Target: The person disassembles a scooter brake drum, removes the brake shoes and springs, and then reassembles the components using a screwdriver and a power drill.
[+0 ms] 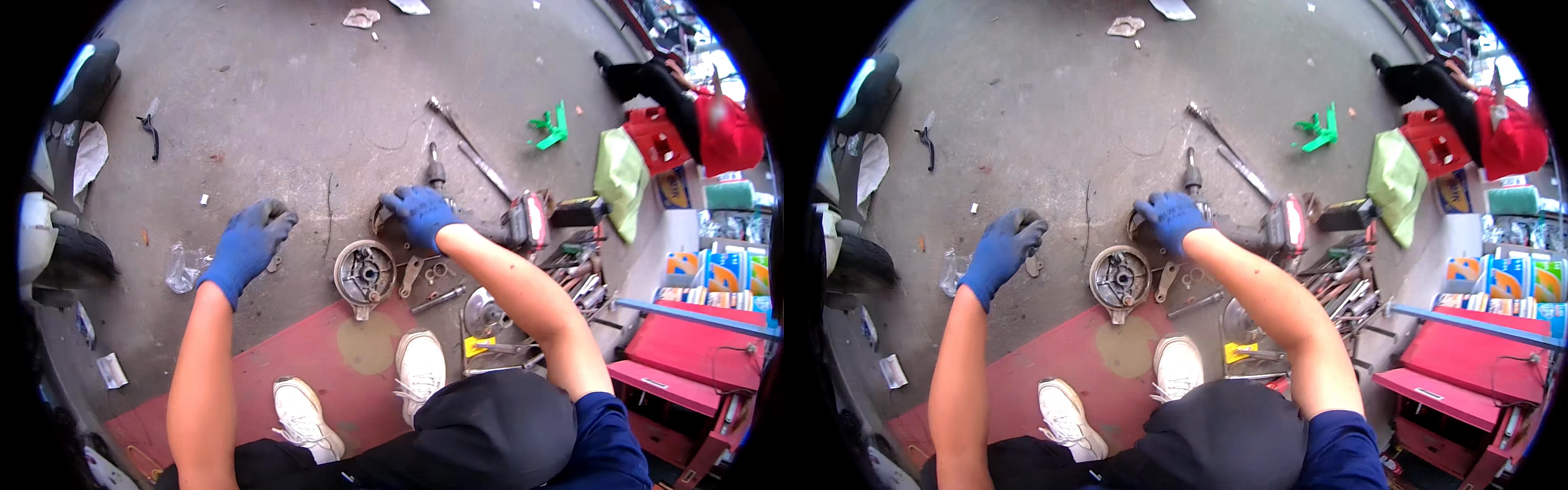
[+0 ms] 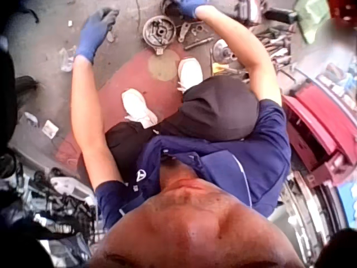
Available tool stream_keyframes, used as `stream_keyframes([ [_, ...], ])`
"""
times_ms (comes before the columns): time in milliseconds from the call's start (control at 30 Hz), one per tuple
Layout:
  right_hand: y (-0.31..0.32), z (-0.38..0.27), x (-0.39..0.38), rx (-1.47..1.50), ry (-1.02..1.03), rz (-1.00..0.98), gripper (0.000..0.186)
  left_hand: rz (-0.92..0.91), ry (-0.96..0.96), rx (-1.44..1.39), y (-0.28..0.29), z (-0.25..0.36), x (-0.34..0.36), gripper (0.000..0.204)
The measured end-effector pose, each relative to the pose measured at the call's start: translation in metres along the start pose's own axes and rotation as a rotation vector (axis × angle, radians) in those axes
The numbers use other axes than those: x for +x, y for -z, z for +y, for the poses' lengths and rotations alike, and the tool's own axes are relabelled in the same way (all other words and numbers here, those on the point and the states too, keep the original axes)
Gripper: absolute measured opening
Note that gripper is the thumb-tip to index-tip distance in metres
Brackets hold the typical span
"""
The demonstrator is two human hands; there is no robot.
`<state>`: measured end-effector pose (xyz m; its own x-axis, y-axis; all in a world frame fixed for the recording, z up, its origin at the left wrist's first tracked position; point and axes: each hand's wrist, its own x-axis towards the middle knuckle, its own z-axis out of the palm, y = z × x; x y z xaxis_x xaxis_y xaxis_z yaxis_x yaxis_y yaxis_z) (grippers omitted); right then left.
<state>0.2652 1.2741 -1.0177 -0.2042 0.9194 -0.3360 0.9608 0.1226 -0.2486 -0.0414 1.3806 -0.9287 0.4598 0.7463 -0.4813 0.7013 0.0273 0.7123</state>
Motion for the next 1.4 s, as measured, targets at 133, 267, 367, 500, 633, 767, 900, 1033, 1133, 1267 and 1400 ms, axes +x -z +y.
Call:
stream_keyframes([
  [133,-0.003,0.020,0.012,0.364,-0.127,0.308,0.040,-0.075,0.170,-0.350,-0.016,-0.005,-0.012,0.025],
  [267,0.060,-0.020,-0.021,1.304,-0.333,0.055,0.042,-0.123,0.082,-0.564,-0.043,0.017,-0.016,0.033],
  [367,0.070,-0.051,-0.061,1.479,-0.238,-0.046,0.042,-0.198,-0.087,-0.780,-0.082,0.056,-0.028,0.038],
  [500,0.052,-0.091,-0.102,1.626,-0.265,0.121,0.036,-0.436,-0.090,-0.665,-0.094,0.068,-0.042,0.039],
  [633,0.058,-0.106,-0.123,1.609,-0.550,0.007,0.031,-0.522,0.173,-0.472,-0.076,0.075,-0.069,0.030],
  [767,0.060,-0.121,-0.126,1.845,-0.290,-0.128,0.029,-0.466,0.119,-0.434,-0.048,0.086,-0.098,0.035],
  [900,0.075,-0.126,-0.130,1.796,-0.327,-0.168,0.032,-0.391,0.034,-0.374,-0.036,0.086,-0.108,0.039],
  [1033,0.082,-0.131,-0.135,1.769,-0.322,-0.122,0.031,-0.395,0.084,-0.295,-0.025,0.095,-0.119,0.038],
  [1133,0.085,-0.137,-0.139,1.777,-0.374,-0.135,0.030,-0.365,0.025,-0.284,-0.025,0.095,-0.123,0.036],
  [1267,0.081,-0.133,-0.142,1.725,-0.317,-0.080,0.031,-0.326,0.105,-0.301,-0.026,0.105,-0.129,0.035],
  [1400,0.077,-0.131,-0.141,1.663,-0.279,-0.076,0.033,-0.322,0.077,-0.278,-0.030,0.100,-0.128,0.037],
])
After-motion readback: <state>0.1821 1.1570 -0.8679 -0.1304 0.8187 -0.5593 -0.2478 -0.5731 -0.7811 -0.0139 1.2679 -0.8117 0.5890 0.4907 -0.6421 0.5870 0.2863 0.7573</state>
